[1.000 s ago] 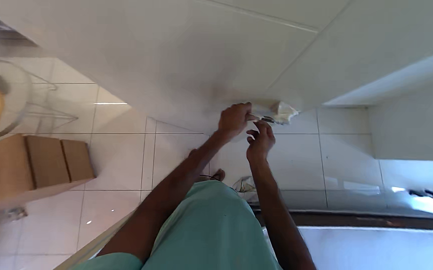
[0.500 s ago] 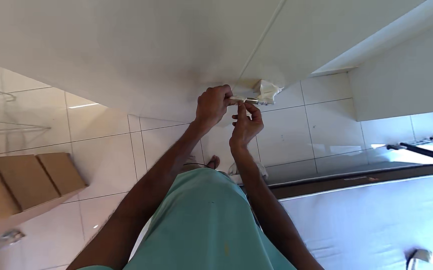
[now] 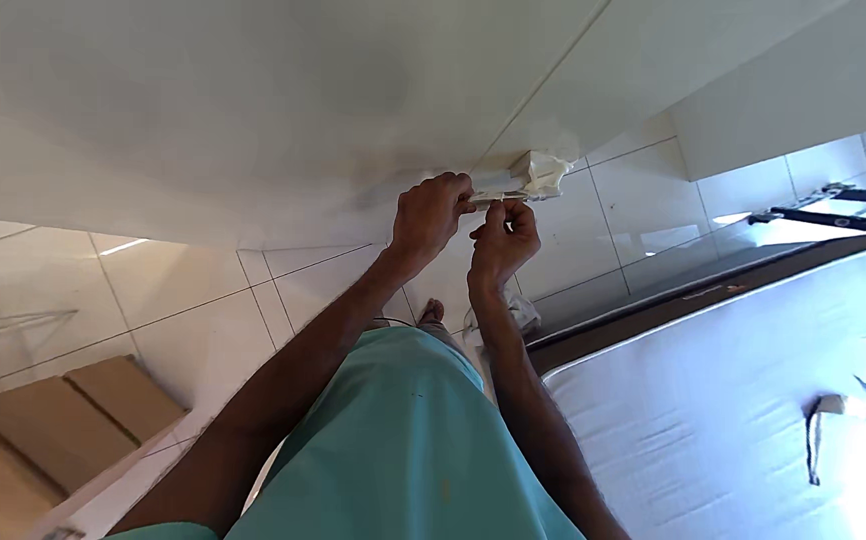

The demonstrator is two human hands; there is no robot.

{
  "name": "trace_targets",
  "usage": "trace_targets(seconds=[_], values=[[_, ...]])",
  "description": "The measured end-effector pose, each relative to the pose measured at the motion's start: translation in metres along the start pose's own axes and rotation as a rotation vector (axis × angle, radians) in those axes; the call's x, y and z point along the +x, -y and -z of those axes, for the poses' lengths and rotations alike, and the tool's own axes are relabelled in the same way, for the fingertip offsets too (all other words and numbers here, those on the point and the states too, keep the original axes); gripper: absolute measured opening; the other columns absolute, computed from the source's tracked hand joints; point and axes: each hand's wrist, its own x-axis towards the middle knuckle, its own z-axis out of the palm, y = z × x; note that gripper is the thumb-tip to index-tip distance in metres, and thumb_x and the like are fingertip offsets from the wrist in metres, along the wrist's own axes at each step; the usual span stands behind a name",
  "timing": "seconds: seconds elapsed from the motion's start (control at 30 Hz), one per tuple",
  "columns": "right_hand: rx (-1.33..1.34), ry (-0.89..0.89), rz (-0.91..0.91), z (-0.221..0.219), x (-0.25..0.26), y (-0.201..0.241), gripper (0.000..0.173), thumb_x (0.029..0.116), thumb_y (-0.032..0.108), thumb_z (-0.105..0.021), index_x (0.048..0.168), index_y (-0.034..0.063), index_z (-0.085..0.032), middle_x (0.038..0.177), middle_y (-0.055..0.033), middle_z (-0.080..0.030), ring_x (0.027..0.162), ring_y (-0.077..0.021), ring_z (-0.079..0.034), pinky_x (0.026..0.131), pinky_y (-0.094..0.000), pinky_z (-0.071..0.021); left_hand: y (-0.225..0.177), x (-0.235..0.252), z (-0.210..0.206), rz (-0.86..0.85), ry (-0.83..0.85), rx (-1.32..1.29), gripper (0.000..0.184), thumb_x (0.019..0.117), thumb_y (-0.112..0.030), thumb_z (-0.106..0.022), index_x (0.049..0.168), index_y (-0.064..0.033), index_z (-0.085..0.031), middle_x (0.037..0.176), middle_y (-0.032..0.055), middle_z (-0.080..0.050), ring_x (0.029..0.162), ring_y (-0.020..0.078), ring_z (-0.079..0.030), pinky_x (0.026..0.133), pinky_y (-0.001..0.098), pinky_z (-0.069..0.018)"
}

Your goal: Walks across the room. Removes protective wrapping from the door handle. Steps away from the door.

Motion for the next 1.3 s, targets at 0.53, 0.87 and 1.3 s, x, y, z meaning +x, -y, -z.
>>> trace_targets(seconds=[0.53, 0.87, 1.3], values=[[0.035, -0.082, -0.089, -0.01, -0.012, 0.002, 0.013, 0.0994, 0.009, -0.068, 0.107, -0.0002, -0.065, 0.089, -0.0117, -0.069, 0.062, -0.0194, -0.07, 0.044, -0.0304, -0.0581, 0.024, 0.009, -0.018, 0.078, -0.013, -0.347, 0.027, 0.0938, -0.019, -0.074, 0.118, -0.0115, -0.067, 0.101, 0.0027, -0.074, 0.094, 0.0213, -0.07, 0.081, 0.0473, -0.0568], [-0.084, -0.136, -0.034, -0.002, -0.01, -0.008, 0.019, 0.0996, 0.013, -0.069, 0.114, 0.0008, -0.072, 0.094, -0.0091, -0.073, 0.061, -0.0164, -0.07, 0.045, -0.029, -0.058, 0.019, 0.012, -0.018, 0.157, 0.035, -0.476, 0.036, 0.0895, -0.011, -0.075, 0.12, -0.007, -0.057, 0.092, 0.0053, -0.069, 0.082, 0.0215, -0.068, 0.071, 0.0439, -0.0574], [-0.019, -0.045, -0.23, 0.003, 0.0, 0.018, 0.033, 0.1063, 0.037, -0.058, 0.117, 0.0058, -0.052, 0.093, -0.0093, -0.067, 0.062, -0.0202, -0.068, 0.048, -0.0329, -0.0584, 0.025, -0.001, -0.029, 0.262, 0.007, -0.696, 0.018, 0.0941, -0.025, -0.076, 0.094, -0.0074, -0.074, 0.089, 0.0037, -0.072, 0.082, 0.0145, -0.067, 0.075, 0.0387, -0.0541]])
